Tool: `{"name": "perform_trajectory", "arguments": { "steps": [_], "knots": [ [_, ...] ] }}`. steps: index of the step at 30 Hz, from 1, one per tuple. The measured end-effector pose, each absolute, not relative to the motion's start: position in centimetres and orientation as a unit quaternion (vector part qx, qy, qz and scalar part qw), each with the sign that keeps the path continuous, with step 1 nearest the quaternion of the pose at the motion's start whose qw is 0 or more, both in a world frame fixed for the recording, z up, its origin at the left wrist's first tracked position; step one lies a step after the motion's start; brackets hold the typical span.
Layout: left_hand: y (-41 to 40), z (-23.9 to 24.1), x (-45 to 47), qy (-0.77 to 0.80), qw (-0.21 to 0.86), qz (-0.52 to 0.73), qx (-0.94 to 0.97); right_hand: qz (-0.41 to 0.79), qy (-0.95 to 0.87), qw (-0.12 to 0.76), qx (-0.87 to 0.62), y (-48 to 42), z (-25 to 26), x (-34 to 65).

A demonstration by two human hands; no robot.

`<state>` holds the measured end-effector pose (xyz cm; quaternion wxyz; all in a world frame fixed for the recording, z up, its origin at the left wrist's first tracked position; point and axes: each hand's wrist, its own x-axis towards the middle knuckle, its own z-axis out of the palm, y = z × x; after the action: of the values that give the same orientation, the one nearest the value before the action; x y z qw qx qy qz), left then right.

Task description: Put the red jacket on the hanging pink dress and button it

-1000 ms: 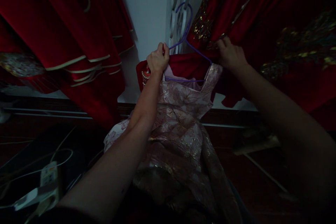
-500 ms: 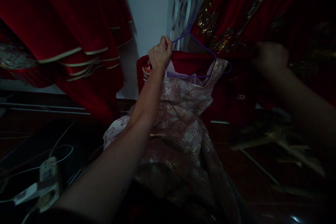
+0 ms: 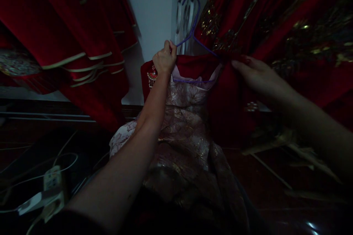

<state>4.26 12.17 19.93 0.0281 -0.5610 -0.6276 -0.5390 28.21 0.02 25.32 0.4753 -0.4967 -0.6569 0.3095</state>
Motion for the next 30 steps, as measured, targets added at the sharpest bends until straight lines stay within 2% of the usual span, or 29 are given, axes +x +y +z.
{"name": "perform_trajectory", "arguments": {
  "steps": [3,6,8,13,17,21,27,30],
  "knots": [
    [11.6,19.7,4.8,-0.635,0.06,-0.535,-0.554,0.295,-0.543,0.555,-0.557,5.0,23.2,24.4],
    [11.3,19.6,4.7,-0.632,0.077,-0.531,-0.56,0.185,-0.558,0.576,-0.568,8.4,19.9,19.7],
    [11.4,19.7,4.2,-0.626,0.058,-0.532,-0.567,0.149,-0.627,0.557,-0.524,8.3,17.1,16.3],
    [12.3,19.9,2.5,-0.594,0.018,-0.563,-0.575,0.159,-0.769,0.418,-0.457,5.1,12.4,13.0],
    [11.6,19.2,2.5,-0.546,0.027,-0.637,-0.544,0.137,-0.756,0.423,-0.48,5.9,13.7,15.9],
    [7.9,17.1,4.6,-0.538,0.045,-0.727,-0.423,0.136,-0.752,0.438,-0.474,5.6,15.7,16.5],
    [1.9,13.9,6.5,-0.479,-0.107,-0.672,-0.555,0.165,-0.69,0.505,-0.491,1.5,15.7,14.1],
    [0.5,14.9,5.6,-0.455,-0.105,-0.654,-0.595,0.183,-0.655,0.552,-0.482,1.2,16.2,13.7]
  ]
}}
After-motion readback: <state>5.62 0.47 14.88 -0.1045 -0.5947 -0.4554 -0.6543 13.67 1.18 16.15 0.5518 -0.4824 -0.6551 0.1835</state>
